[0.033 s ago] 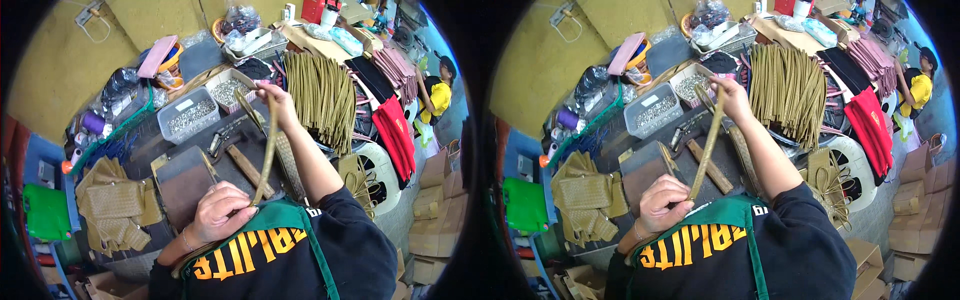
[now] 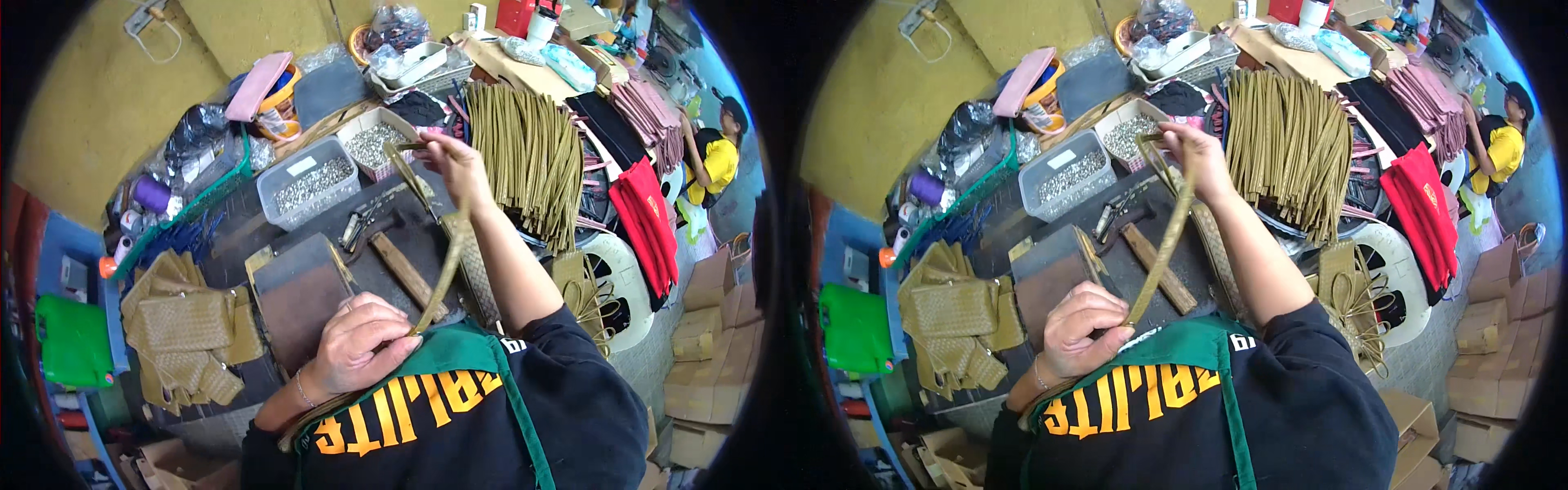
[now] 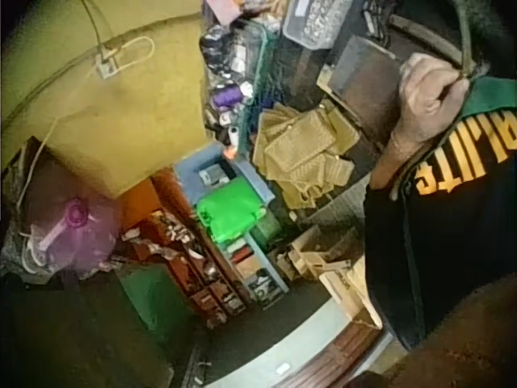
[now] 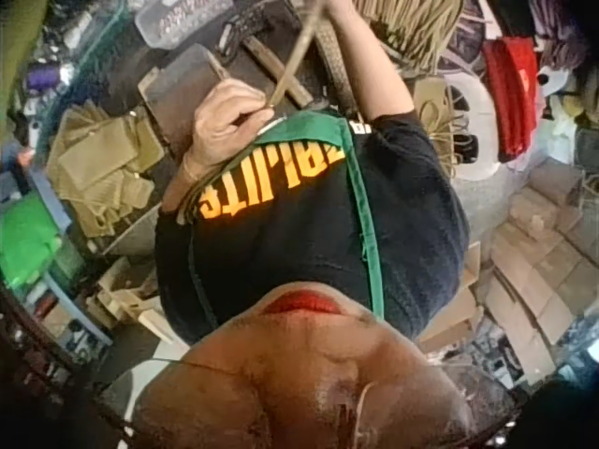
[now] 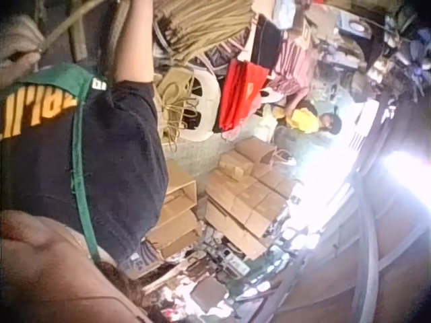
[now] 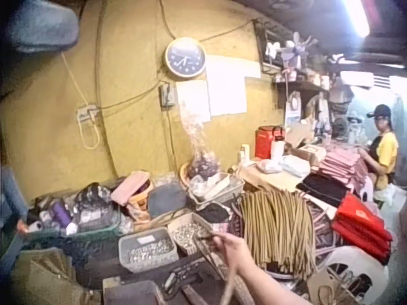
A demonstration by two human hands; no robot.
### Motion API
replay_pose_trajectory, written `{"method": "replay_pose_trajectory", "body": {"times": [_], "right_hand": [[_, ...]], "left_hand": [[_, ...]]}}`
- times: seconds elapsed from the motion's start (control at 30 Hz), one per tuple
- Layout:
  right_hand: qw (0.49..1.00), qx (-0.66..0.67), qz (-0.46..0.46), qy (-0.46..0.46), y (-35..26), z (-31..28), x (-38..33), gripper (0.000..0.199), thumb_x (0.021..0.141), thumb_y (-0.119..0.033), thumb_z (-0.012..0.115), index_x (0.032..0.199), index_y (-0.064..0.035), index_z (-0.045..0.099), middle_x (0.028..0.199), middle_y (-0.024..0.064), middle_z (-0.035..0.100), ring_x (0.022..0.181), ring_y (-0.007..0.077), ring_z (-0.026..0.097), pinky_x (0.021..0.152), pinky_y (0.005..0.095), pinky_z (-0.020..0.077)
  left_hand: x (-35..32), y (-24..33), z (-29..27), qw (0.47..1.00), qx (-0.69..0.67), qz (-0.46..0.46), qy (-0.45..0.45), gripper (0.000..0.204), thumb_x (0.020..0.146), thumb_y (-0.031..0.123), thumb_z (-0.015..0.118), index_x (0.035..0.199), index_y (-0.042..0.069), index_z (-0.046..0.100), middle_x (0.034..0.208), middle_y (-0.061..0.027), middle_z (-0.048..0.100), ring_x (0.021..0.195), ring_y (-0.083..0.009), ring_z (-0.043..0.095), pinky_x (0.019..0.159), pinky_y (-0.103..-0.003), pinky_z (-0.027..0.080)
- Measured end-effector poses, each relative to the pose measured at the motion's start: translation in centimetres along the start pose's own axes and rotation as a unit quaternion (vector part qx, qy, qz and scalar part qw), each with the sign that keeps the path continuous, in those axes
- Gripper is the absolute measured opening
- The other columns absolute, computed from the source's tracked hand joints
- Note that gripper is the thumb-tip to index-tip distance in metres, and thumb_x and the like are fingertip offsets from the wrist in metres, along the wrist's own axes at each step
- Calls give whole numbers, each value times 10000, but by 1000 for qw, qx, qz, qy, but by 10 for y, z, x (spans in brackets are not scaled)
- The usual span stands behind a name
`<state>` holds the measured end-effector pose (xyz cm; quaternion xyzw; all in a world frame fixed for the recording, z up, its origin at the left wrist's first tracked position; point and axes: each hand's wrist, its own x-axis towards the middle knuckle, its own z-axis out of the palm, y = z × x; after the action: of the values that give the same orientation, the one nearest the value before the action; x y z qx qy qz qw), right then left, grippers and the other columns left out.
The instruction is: The person removes a woven bag from a large box and places it on a workbench. They then handle a leather strap and use a hammer to secure metal hardware onto the strap while working over a small anvil block.
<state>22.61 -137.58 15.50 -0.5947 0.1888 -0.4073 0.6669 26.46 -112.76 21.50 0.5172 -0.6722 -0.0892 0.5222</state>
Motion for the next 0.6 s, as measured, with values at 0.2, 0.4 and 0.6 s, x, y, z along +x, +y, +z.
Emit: {"method": "replay_pose_trajectory", "body": {"times": [0.2,0.4,0.6], "right_hand": [[941,289,126,-128,-35,17,-65,203,744,2,555,939,5,503,813,82,575,675,160,575,631,242,465],[923,270,103,-254,-54,28,-103,108,811,-6,454,904,1,401,930,230,535,801,214,583,683,266,499],[962,182,14,-203,-57,34,-125,186,739,62,541,865,-5,421,888,164,565,825,141,553,703,220,460]], "left_hand": [[-2,-9,-14,988,150,-11,33,102,643,62,640,711,34,570,707,-64,563,683,-214,552,634,-304,405],[-3,-12,-16,982,187,-13,35,167,596,66,653,746,51,580,730,-33,560,714,-190,542,677,-307,385],[-4,-3,-18,964,265,1,1,205,565,102,671,752,82,589,739,2,557,760,-148,534,763,-315,349]]}}
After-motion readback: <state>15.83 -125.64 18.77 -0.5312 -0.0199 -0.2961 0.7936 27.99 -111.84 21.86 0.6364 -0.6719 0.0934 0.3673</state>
